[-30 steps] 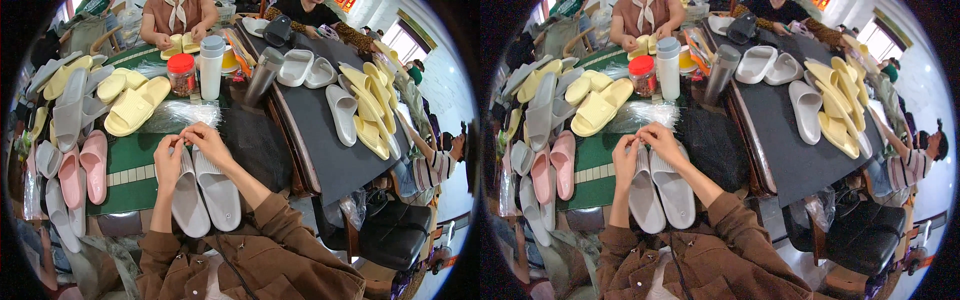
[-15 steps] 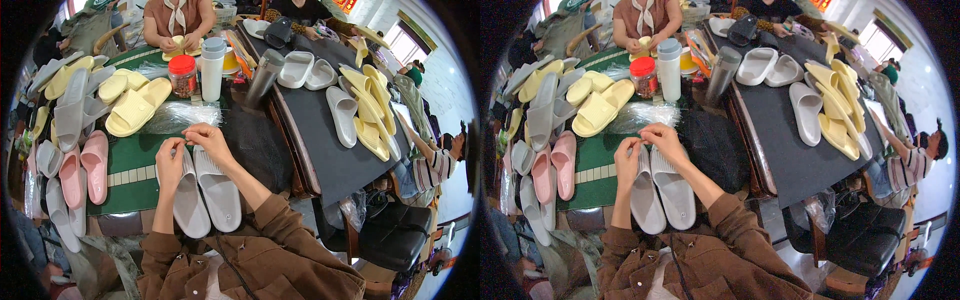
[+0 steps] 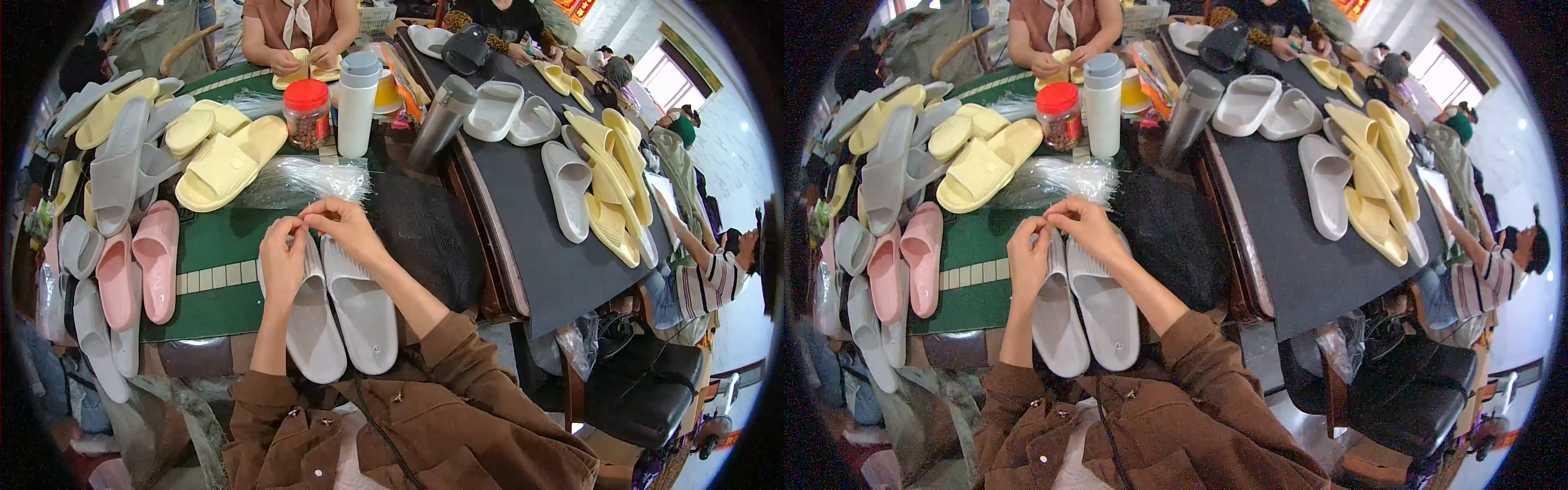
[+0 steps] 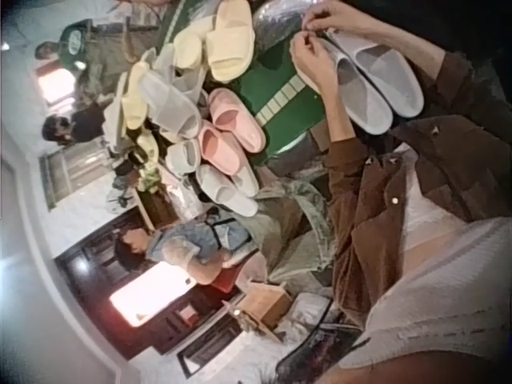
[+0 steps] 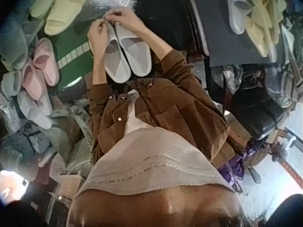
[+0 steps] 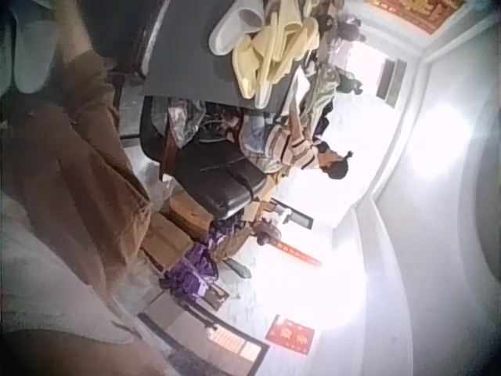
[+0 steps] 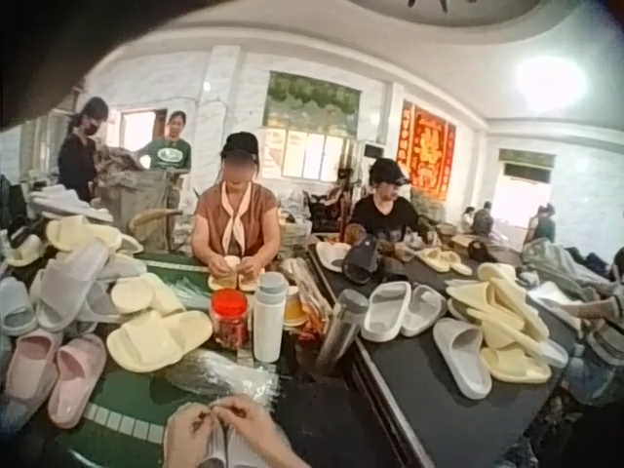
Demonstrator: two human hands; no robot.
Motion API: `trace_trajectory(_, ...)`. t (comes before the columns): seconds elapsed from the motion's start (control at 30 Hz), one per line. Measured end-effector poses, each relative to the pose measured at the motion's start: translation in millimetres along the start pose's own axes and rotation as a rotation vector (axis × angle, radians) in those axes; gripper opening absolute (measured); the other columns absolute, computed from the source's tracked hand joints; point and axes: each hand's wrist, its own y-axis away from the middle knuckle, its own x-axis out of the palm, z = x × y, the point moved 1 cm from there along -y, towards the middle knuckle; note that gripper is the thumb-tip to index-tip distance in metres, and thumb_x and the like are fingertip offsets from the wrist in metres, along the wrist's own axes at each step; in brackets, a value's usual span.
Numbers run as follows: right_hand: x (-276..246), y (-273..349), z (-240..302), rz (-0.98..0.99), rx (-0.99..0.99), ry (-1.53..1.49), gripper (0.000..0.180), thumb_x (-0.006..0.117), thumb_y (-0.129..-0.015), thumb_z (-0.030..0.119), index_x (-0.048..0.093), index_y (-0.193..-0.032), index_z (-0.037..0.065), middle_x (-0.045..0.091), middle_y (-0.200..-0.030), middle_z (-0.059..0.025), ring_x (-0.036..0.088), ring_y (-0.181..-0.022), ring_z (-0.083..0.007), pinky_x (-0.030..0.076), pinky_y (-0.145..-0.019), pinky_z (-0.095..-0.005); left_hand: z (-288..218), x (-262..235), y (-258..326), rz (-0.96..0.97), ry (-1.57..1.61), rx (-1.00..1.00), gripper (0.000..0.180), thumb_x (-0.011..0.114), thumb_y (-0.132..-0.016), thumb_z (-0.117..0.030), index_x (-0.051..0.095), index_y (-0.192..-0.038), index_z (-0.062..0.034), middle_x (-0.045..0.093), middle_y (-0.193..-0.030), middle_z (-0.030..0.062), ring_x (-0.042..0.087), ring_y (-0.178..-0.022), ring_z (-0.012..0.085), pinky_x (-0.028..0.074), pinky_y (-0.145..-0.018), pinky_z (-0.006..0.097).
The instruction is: The recorder is inspecting and cleaning pairs of sandals at a manufacturing table, removing loose threads or debris.
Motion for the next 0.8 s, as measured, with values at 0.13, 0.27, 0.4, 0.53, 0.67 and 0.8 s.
trace_trajectory(0.13,2.4,0.5,5.3,-0.067,0.041,-0.036,0.014,0.064,-0.088,0.011,0.068,-0.095,-0.001,0.066,-0.09,-0.0033,0.057,-0.077,-0.0073,0.047,-0.07,-0.0228,0.6,-2.8,0.4,0.005,-0.003,0.0,0.009,0.058,-0.085,-0.004,0.061,-0.091,0.0018,0.061,-0.082,0.0111,0.059,-0.076,0.0222,0.046,-0.069,0.032)
trace_trajectory(0.27,-3.1,-0.3,2.9,-0.087,0.053,-0.107,0.015,0.064,-0.088,0.011,0.068,-0.096,-0.001,0.067,-0.092,-0.0041,0.058,-0.079,-0.0074,0.048,-0.07,-0.0227,-3.4,-0.8,0.2,0.026,-0.015,0.019,0.011,0.059,-0.086,-0.006,0.061,-0.092,0.0028,0.061,-0.082,0.011,0.059,-0.076,0.0194,0.046,-0.07,0.031)
trace_trajectory(0.4,0.8,0.2,0.2,0.007,0.028,0.03,0.016,0.064,-0.088,0.011,0.069,-0.096,-0.001,0.067,-0.091,-0.0047,0.057,-0.077,-0.0075,0.048,-0.069,-0.0224,-1.0,0.1,-0.3,-0.001,-0.032,0.051,0.009,0.058,-0.085,-0.006,0.063,-0.089,0.0006,0.062,-0.083,0.0106,0.059,-0.077,0.0242,0.045,-0.068,0.034)
trace_trajectory(0.53,0.7,4.7,10.6,-0.133,-0.022,-0.07,0.015,0.062,-0.089,0.01,0.07,-0.094,-0.002,0.066,-0.092,-0.0048,0.057,-0.074,-0.007,0.047,-0.068,-0.0221,-3.7,0.1,1.3,-0.005,0.017,-0.02,0.009,0.059,-0.086,-0.006,0.063,-0.089,0.0012,0.062,-0.084,0.0114,0.059,-0.078,0.0247,0.046,-0.068,0.034)
trace_trajectory(0.67,-1.5,3.1,14.9,-0.207,-0.001,-0.117,0.016,0.061,-0.089,0.012,0.07,-0.095,-0.001,0.066,-0.091,-0.0028,0.056,-0.075,-0.0063,0.047,-0.069,-0.0215,-0.5,-0.7,1.1,-0.026,0.039,0.0,0.009,0.06,-0.086,-0.006,0.063,-0.09,0.0008,0.063,-0.084,0.0123,0.06,-0.078,0.0258,0.048,-0.068,0.034)
trace_trajectory(0.8,-3.0,1.9,6.1,-0.077,0.087,-0.023,0.018,0.062,-0.09,0.014,0.07,-0.097,0.0,0.067,-0.094,-0.0033,0.057,-0.078,-0.0065,0.047,-0.071,-0.0218,-7.7,1.5,-0.2,-0.008,0.032,-0.012,0.011,0.057,-0.087,-0.004,0.063,-0.092,0.0024,0.064,-0.088,0.0115,0.06,-0.08,0.0215,0.047,-0.072,0.032)
